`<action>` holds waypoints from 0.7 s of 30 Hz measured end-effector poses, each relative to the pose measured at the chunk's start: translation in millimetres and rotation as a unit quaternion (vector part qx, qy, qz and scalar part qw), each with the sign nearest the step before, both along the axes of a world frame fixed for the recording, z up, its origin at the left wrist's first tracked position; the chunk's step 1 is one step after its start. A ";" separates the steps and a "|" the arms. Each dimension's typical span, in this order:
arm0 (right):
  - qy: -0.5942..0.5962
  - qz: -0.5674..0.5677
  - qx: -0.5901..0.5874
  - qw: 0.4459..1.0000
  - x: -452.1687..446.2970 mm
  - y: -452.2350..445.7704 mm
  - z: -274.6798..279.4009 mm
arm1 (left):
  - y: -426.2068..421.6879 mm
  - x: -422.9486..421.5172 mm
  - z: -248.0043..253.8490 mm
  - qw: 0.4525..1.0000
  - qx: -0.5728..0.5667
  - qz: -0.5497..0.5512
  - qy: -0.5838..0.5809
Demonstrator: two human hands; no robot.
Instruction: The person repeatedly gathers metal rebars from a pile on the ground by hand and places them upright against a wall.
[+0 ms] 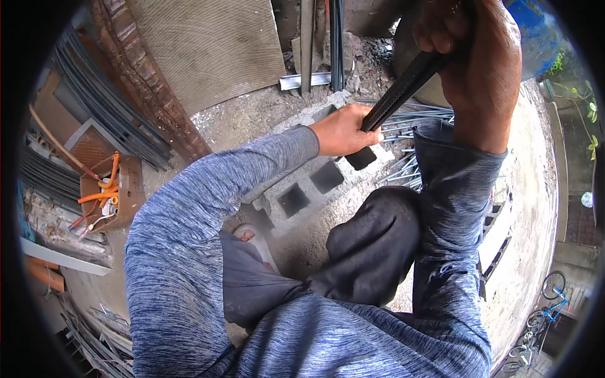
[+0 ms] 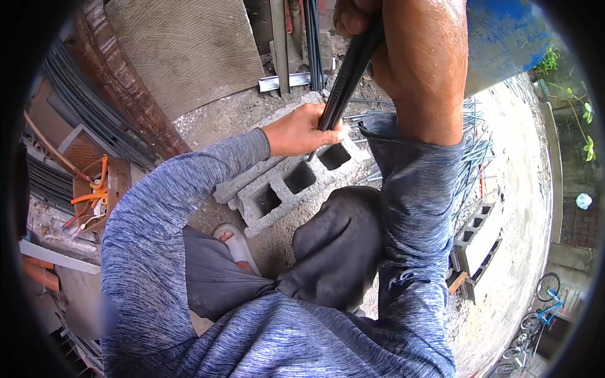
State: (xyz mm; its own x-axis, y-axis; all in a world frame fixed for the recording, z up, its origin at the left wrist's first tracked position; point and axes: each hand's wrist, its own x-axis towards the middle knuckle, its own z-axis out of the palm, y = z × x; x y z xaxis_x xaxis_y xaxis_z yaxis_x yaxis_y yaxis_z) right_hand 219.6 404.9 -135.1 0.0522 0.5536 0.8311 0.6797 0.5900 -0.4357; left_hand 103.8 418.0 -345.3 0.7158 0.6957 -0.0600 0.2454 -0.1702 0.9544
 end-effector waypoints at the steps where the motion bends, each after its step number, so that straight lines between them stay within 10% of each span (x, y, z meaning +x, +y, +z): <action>1: 0.107 0.055 -0.080 0.989 -4.2 -8.3 0.6 | -1.3 0.3 -4.3 1.000 -0.003 -0.002 -0.002; 6: 0.325 0.484 -0.134 0.801 38.3 16.7 -36.2 | -4.5 0.4 -22.0 1.000 -0.003 -0.011 0.025; 8: 0.334 0.466 -0.141 0.807 50.0 15.8 -42.0 | -3.5 2.3 -24.7 0.999 0.000 -0.020 0.025; 10: 0.319 0.288 -0.116 0.895 28.5 -8.6 -33.4 | -6.1 3.1 -20.4 0.999 -0.004 -0.009 0.035; 11: 0.101 0.151 -0.044 0.982 34.4 -0.8 -35.0 | -5.9 3.0 -19.9 0.999 -0.009 -0.007 0.035; 13: -0.184 -0.074 0.115 0.973 38.9 8.6 -37.1 | -4.4 3.8 -19.5 0.998 -0.035 -0.004 0.042; 16: 0.107 0.095 -0.054 0.988 39.1 3.4 -47.1 | -7.2 6.4 -18.6 0.998 -0.022 0.023 0.053; 18: 0.351 0.227 -0.153 0.895 38.4 8.2 -42.1 | -6.3 9.4 -20.7 0.998 -0.012 0.021 0.054; 21: 0.411 0.213 -0.167 0.871 31.7 -2.5 -25.0 | -9.2 10.4 -19.2 0.999 -0.021 0.024 0.042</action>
